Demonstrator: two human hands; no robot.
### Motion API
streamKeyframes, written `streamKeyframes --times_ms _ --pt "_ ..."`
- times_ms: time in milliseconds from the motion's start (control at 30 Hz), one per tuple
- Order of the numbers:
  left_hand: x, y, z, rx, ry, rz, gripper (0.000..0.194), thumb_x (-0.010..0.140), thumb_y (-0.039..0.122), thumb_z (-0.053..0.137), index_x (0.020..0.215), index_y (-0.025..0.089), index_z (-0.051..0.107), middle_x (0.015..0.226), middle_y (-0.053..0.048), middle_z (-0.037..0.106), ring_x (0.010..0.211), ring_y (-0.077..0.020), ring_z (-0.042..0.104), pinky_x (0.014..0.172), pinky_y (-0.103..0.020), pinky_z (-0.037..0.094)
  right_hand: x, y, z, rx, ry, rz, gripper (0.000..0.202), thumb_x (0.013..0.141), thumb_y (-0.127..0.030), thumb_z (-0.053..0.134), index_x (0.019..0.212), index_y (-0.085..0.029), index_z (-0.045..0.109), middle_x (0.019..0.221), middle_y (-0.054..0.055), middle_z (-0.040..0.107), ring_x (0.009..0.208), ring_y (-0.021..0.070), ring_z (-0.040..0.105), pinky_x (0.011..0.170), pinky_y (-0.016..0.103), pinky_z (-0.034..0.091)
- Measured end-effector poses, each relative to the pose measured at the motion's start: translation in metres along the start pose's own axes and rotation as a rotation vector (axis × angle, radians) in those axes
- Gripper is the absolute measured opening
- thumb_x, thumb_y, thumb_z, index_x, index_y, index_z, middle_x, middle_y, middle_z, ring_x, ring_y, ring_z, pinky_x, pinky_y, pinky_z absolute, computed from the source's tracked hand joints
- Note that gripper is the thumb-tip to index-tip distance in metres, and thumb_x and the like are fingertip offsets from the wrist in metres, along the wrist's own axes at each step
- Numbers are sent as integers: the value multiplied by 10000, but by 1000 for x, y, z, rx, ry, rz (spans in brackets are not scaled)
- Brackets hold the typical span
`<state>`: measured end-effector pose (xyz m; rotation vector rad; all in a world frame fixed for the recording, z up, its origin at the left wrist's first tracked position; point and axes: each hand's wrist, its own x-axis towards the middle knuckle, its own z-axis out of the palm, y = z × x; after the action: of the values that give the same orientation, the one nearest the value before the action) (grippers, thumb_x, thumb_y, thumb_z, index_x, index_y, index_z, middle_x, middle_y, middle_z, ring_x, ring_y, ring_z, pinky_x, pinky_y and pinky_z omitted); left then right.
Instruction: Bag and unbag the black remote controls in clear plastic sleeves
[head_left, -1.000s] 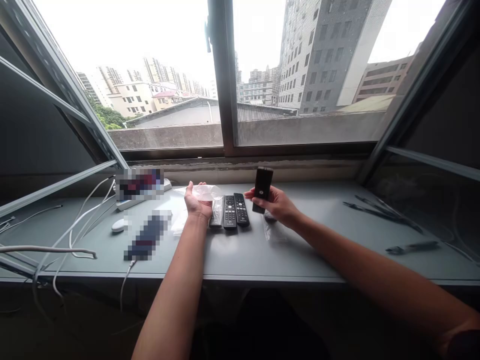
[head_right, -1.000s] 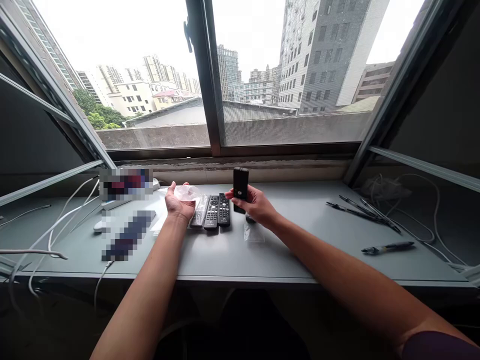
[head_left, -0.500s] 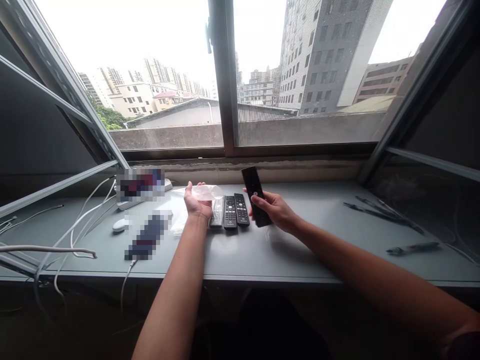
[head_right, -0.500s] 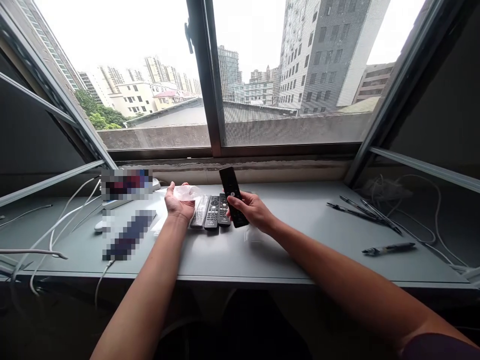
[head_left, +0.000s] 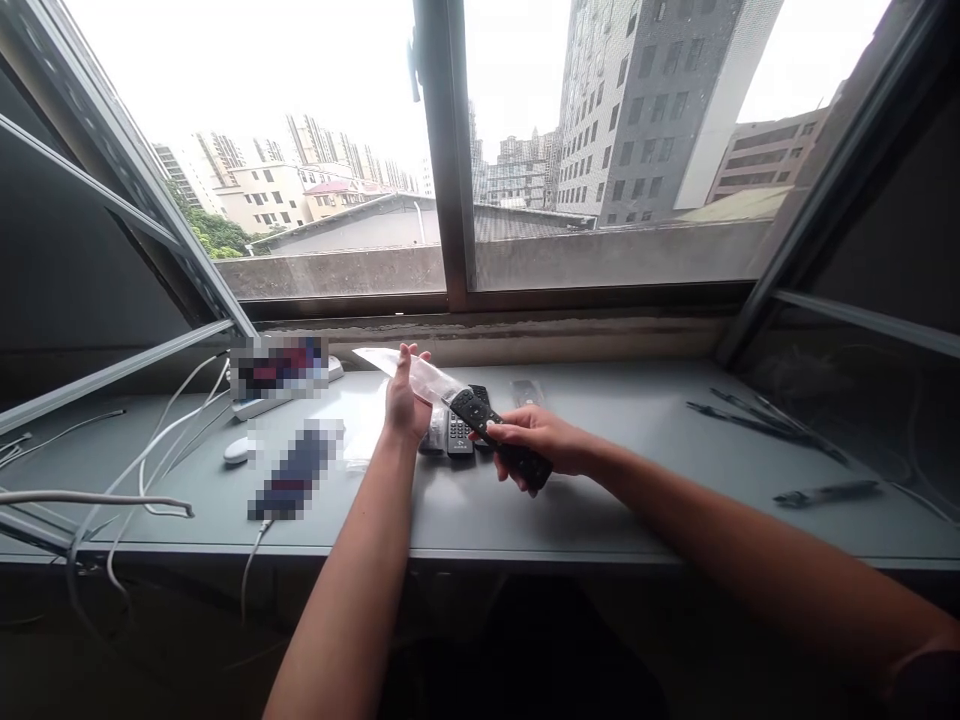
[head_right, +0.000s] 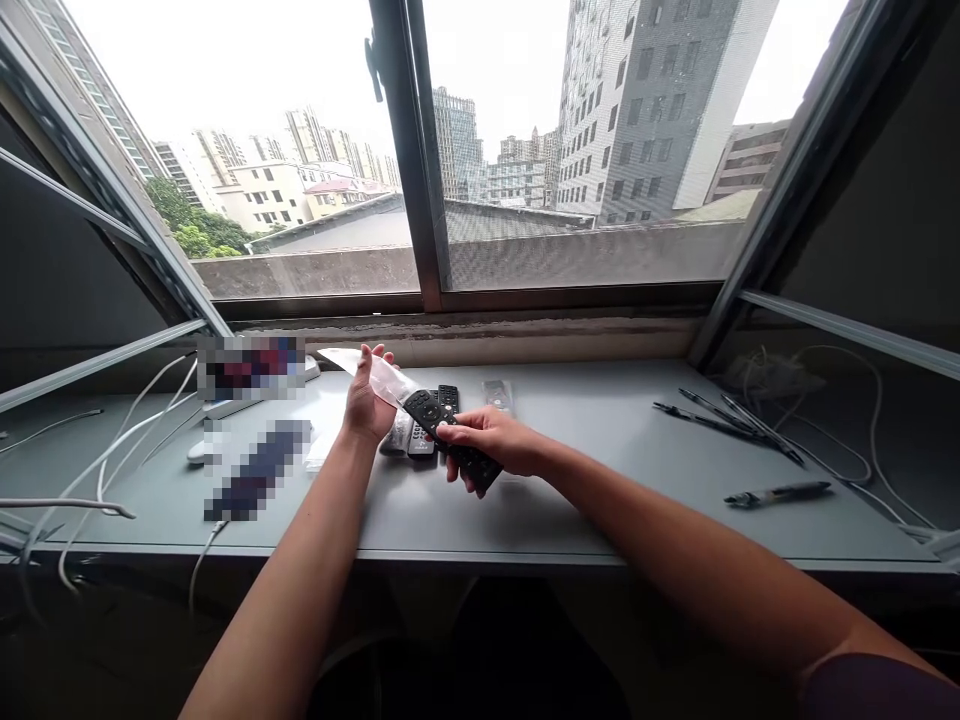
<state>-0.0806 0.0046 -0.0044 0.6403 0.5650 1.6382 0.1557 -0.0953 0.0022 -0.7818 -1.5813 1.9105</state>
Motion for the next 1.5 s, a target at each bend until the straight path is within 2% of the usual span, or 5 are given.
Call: streamKeyframes --times_ms 700,867,1033,1333,1500 --pt "-24 1 2 351 -705 -315 567 882 248 898 1416 183 718 1414 -192 741 1181 -322 770 1103 -481 562 6 3 -5 -119 227 -196 783 973 -563 806 1585 -224 456 802 32 806 541 191 726 498 276 606" --pt "-25 2 8 280 -550 -251 582 839 197 922 1384 161 720 1349 -202 772 1206 -322 771 1094 -444 576 8 3 -6 -78 271 -222 727 937 -514 857 1510 -190 547 964 91 835 682 216 788 582 313 657" --pt "-17 4 9 121 -302 -88 682 833 133 905 1460 212 648 1323 -146 792 1204 -248 775 1037 -343 602 13 8 -12 -155 373 -240 504 914 -613 844 1006 -144 684 830 101 800 565 164 715 438 246 547" --pt "-29 6 9 283 -587 -292 721 839 164 926 1498 188 636 1392 -213 751 1292 -344 734 1179 -490 497 15 10 -10 -110 381 -290 538 890 -665 844 935 -159 667 774 76 788 535 145 694 438 231 533" --pt "-24 8 9 214 -449 -168 545 930 257 865 1431 181 666 1448 -200 725 1328 -314 712 1109 -435 553 15 10 -10 -105 386 -275 537 889 -648 856 969 -146 682 773 83 787 541 158 709 448 249 562"
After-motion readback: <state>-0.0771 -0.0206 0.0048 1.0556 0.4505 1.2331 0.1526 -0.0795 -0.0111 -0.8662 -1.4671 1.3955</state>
